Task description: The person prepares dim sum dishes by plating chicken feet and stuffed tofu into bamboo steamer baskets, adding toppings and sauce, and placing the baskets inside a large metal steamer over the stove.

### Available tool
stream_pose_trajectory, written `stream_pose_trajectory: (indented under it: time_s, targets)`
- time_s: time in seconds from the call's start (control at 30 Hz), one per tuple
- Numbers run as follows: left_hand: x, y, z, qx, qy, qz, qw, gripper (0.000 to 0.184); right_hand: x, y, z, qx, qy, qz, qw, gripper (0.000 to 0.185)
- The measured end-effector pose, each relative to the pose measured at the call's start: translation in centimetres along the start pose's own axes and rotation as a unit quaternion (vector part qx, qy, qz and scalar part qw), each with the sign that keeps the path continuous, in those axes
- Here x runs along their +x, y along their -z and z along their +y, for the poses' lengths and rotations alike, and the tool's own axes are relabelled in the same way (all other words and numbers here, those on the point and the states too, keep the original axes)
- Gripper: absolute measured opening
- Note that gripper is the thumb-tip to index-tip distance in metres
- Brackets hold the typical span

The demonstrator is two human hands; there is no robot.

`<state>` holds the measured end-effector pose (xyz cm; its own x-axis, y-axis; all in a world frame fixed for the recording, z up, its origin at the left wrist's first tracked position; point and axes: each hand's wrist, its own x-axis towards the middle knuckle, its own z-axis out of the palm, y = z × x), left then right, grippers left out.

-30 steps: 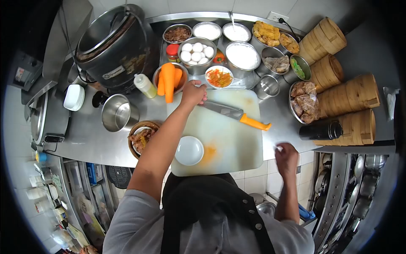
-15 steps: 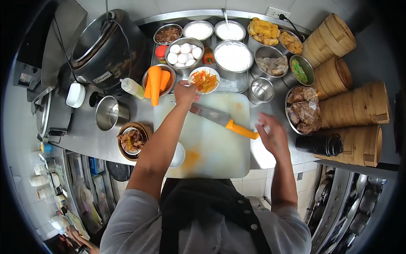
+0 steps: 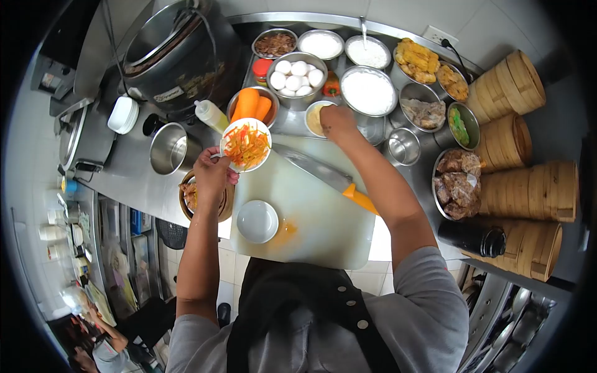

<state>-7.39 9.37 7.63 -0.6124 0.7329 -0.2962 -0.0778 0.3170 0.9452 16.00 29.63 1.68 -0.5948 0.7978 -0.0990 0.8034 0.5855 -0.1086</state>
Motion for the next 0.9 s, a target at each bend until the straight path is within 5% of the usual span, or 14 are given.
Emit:
stream_pose_trajectory:
  time_s: [0.23,0.33,0.37,0.47,0.53,0.67,0.9]
  targets:
    - [-1.3,0.4,0.1,-0.007,0.013,0.014,1.0,0.027,1.3,-1.1,0.6,-0.028,0.016,0.02,0.999,0.011]
    - [-0.3,-0.7,-1.5,-0.015,0.01,-0.017,1.0,0.03,0.4,-0.4,0.9,0.029,0.004,0.053,0.998,0.01]
    - [0.0,-1.4,-2.0,-0.014,0.01,-0.023,1.0,0.031,-0.3,-0.3,0.9,0.149,-0.037,0.063,0.986,0.013]
    - [1.9,-4.9,-3.3,-0.021,0.028,-0.058,0.998,0.033,-3.5,1.1,0.8,0.472,-0.144,0.075,0.867,0.019]
    - [3.3,-8.3,-4.4,-0.021,0.016,-0.093,0.995,0.032,-5.7,1.3,1.5,0.641,-0.2,0.063,0.739,0.021]
    - [4.4,-15.1,-4.2,-0.022,0.062,-0.084,0.994,0.032,-11.7,1.3,2.9,0.798,-0.211,0.114,0.554,0.035]
    - [6.0,-18.9,-5.8,0.028,0.06,-0.126,0.99,0.038,-18.7,2.0,0.5,0.834,-0.19,0.09,0.509,0.025]
